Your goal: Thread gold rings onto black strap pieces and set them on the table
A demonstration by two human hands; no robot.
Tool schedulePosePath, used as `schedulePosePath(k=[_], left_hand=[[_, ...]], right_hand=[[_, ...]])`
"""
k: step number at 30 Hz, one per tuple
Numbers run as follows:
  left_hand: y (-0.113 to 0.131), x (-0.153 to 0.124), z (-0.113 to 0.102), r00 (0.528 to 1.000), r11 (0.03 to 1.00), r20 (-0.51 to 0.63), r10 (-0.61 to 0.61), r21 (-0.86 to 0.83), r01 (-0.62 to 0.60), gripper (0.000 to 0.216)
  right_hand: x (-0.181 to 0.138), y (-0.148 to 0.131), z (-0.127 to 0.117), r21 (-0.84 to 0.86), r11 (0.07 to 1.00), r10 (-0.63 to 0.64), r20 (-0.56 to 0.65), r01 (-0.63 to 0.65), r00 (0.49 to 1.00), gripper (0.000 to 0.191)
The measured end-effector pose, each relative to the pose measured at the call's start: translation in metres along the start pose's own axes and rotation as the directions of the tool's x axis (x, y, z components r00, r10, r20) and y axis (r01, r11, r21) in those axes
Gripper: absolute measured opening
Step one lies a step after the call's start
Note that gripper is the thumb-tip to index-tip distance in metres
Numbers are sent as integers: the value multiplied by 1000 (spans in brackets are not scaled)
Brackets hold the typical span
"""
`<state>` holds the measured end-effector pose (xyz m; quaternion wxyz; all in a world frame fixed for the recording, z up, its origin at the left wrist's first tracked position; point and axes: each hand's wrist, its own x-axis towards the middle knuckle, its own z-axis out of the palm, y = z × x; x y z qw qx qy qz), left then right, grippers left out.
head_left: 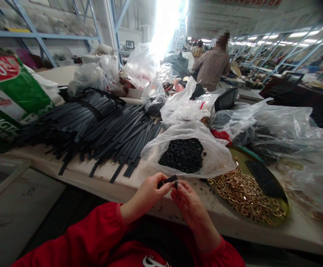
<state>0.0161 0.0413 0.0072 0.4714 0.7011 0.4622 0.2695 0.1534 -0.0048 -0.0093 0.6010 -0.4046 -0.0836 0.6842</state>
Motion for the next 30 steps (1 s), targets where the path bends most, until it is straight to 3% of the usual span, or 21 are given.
schedulePosePath(k=[7, 20, 30], left_hand=[[1, -1, -2, 998, 999, 56, -37, -3, 38, 14], [-4, -10, -13, 989, 999, 142, -48, -8, 50, 19], [-15, -15, -14, 972, 975, 211, -101, -171, 139, 18]], right_hand=[[-3, 13, 0, -144, 988, -46, 6, 47, 999, 19], [-10, 22, 3, -165, 986, -33, 14, 35, 999, 18], [-13, 29, 3, -117, 993, 8, 11, -6, 1000, 17]])
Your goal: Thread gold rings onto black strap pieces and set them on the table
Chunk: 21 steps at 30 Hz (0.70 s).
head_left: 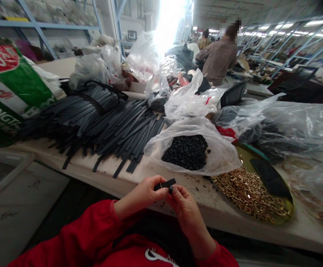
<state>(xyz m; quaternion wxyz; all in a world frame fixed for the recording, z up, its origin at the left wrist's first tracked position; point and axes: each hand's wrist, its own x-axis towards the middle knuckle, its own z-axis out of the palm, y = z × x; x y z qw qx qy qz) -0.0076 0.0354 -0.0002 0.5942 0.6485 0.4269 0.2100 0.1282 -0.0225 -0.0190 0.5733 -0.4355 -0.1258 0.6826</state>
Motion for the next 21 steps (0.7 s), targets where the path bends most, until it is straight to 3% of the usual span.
schedulePosePath(k=[6, 10, 15, 21], left_hand=[[2, -2, -2, 999, 999, 15, -29, -35, 30, 17], [4, -4, -2, 1000, 994, -6, 4, 110, -4, 16], [3, -7, 4, 995, 934, -79, 57, 356, -25, 16], [4, -7, 12, 997, 921, -69, 43, 390, -13, 16]], right_hand=[[-1, 4, 2, 26, 999, 20, 2, -20, 1000, 18], [-3, 6, -1, -105, 994, 1, -4, -2, 1000, 20], [-5, 3, -6, -400, 905, -131, 65, 147, 989, 20], [-5, 3, -14, -379, 920, -70, 103, 104, 992, 19]])
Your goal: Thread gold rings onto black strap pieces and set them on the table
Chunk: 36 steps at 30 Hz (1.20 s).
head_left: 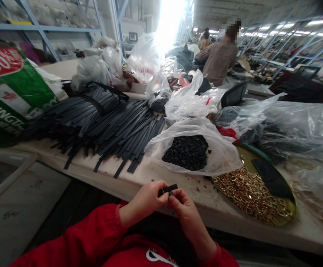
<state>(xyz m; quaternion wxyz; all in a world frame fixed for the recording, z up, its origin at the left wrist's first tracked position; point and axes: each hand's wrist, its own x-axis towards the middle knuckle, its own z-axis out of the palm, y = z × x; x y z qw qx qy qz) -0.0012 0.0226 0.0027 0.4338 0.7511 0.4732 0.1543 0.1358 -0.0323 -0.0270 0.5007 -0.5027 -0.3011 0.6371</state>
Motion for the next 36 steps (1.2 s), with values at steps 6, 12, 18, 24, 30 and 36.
schedulePosePath(k=[6, 12, 18, 24, 30, 36], left_hand=[[4, 3, -3, 1000, 1000, 26, -17, -4, 17, 15], [2, 4, -7, 999, 999, 21, -36, 0, 36, 18], [-1, 2, -4, 1000, 992, 16, -22, 124, 19, 18], [3, 0, -12, 995, 999, 93, 28, 30, -30, 29], [8, -6, -13, 996, 994, 67, 61, 90, -67, 26], [8, -11, -11, 995, 977, 52, 83, 192, -92, 25]], right_hand=[[3, -1, -4, 14, 1000, 7, 19, -8, 1000, 19], [4, -3, -1, -199, 961, -217, -107, 193, 970, 17], [7, -5, -8, -127, 991, -48, 13, 49, 999, 17], [6, -3, -12, 235, 967, 99, 21, -101, 995, 19], [7, 2, -13, 257, 964, 66, 2, -65, 998, 16], [3, 4, -17, 24, 999, -24, -74, 25, 997, 19]])
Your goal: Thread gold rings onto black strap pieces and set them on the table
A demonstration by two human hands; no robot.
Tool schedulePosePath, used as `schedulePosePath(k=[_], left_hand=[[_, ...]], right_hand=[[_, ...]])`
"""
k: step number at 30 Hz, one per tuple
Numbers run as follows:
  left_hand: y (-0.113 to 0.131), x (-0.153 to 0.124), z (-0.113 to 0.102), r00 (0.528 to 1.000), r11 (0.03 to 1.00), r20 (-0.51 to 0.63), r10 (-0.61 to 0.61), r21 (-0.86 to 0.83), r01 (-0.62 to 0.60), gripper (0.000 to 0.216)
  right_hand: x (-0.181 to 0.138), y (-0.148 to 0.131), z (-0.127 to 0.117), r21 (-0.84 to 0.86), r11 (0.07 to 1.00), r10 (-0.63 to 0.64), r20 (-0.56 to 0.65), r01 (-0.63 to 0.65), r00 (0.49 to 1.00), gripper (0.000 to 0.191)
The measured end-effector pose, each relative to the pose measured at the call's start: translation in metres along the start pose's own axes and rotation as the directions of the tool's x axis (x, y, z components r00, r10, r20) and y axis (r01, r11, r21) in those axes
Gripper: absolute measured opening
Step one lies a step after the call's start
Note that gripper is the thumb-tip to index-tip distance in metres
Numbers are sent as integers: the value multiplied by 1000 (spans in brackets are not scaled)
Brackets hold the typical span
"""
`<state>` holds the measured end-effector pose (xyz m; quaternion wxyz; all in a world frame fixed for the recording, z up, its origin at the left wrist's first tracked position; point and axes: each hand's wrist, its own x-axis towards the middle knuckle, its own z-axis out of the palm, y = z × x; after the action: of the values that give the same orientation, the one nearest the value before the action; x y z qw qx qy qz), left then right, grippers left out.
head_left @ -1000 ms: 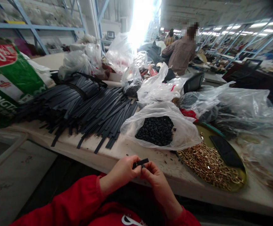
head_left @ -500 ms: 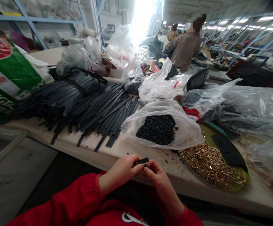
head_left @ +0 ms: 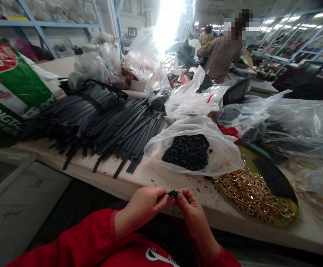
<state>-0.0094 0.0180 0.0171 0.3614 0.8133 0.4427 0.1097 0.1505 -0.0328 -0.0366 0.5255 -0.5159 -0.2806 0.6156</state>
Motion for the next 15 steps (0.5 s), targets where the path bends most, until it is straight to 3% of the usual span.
schedulePosePath(k=[7, 15], left_hand=[[3, -7, 5, 998, 998, 14, 55, -3, -55, 25], [1, -5, -2, 994, 996, 108, 13, -87, -4, 25]], right_hand=[[-6, 3, 10, 245, 960, 111, 118, -137, 987, 21], [-8, 3, 0, 22, 1000, 17, 27, -17, 999, 22]])
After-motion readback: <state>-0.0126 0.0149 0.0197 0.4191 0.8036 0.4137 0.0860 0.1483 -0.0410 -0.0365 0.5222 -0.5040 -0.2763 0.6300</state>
